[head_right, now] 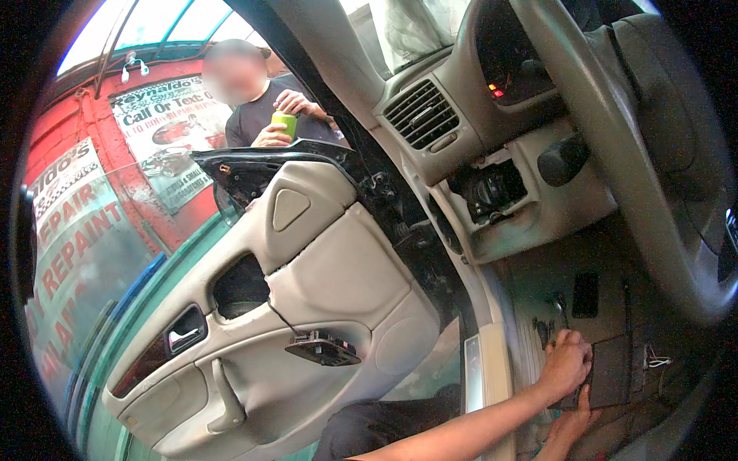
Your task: The person disassembles a car electronic control unit, removes the casing to expose the circuit board, and then reassembles the unit using a screwdriver. The task involves handling the electronic module, its casing, and a screwdriver inside the vehicle.
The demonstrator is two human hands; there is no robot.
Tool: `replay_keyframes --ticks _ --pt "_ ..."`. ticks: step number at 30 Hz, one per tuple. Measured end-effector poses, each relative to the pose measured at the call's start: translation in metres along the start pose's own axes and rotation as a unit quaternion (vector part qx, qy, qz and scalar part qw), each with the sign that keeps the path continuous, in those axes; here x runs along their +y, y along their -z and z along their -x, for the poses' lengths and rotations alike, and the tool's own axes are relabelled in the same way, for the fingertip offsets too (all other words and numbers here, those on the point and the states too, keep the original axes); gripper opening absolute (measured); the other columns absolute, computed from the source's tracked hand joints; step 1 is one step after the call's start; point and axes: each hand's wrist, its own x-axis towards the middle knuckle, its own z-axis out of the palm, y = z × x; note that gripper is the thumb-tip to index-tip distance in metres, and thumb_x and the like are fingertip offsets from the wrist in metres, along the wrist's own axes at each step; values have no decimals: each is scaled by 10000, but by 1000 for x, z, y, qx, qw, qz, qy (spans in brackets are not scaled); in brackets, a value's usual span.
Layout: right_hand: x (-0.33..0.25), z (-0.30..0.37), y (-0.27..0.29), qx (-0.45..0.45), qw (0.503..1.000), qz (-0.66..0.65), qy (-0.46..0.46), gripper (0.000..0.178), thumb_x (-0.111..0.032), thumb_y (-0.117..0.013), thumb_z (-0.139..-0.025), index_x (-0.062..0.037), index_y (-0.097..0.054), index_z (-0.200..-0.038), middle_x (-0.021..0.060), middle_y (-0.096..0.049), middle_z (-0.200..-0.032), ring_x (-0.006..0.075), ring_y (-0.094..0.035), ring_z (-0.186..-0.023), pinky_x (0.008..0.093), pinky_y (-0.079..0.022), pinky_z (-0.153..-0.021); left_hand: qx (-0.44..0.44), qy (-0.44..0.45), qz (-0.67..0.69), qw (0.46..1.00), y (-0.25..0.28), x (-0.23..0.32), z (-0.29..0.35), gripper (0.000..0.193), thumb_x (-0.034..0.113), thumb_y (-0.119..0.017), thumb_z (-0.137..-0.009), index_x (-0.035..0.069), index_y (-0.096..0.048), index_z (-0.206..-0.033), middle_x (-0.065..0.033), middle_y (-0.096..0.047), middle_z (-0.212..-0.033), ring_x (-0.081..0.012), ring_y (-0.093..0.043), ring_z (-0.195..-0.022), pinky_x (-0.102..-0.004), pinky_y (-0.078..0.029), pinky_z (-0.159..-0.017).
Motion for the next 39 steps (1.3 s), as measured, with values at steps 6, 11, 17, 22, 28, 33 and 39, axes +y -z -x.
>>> replay_keyframes --ticks 6,11,17,22,28,33,39 --pt "-1 -2 6 -23 1000 0 14 640 -169 -707 -905 42 -372 -1408 203 -469 -1426 336 -477 -1283 495 -363 -1080 34 -39 46 998 -12 -3 3 119 110 -711 -769 45 -658 -853 -109 -540 -1103 -331 -450 -1207 -546 -395 -941" --pt "-1 2 1 -18 1000 -7 -11 474 -102 -647 -940 -11 -494 -1378 139 -529 -1404 289 -521 -1257 448 -411 -1061 66 -41 38 996 -10 -5 11 131 96 -715 -753 39 -653 -853 -110 -523 -1129 -333 -427 -1252 -538 -358 -1015" --pt "7 -13 13 -15 999 -29 -5 480 -113 -656 -938 35 -495 -1365 151 -539 -1391 291 -542 -1232 444 -423 -1050 60 -44 45 996 -16 -2 5 142 83 -709 -760 28 -643 -872 -115 -512 -1138 -332 -410 -1272 -533 -310 -1065" --pt "11 -16 21 -21 1000 -6 3 480 -92 -661 -927 41 -495 -1357 159 -546 -1379 294 -545 -1228 438 -437 -1039 58 -31 83 994 -19 -8 11 119 75 -699 -771 28 -640 -863 -116 -507 -1142 -336 -406 -1272 -534 -318 -1045" --pt "7 -18 18 -31 999 -17 9 463 -57 -644 -926 16 -498 -1360 158 -521 -1406 299 -547 -1227 441 -437 -1053 28 -10 39 999 -24 -4 2 121 108 -700 -763 60 -667 -869 -103 -525 -1151 -343 -415 -1239 -533 -356 -977" --pt "5 2 -7 37 999 -6 -31 573 -46 -724 -837 53 -423 -1315 200 -550 -1338 299 -556 -1192 466 -452 -1022 70 0 42 997 -20 -22 1 149 143 -723 -678 94 -722 -818 -99 -604 -1070 -338 -480 -1131 -480 -404 -921" --pt "25 -8 7 -32 996 -25 76 545 79 -700 -821 -34 -514 -1321 84 -607 -1269 225 -582 -1122 366 -442 -1011 88 -97 0 991 4 -17 7 116 130 -732 -721 83 -731 -827 -105 -610 -1050 -335 -492 -1114 -452 -421 -966"
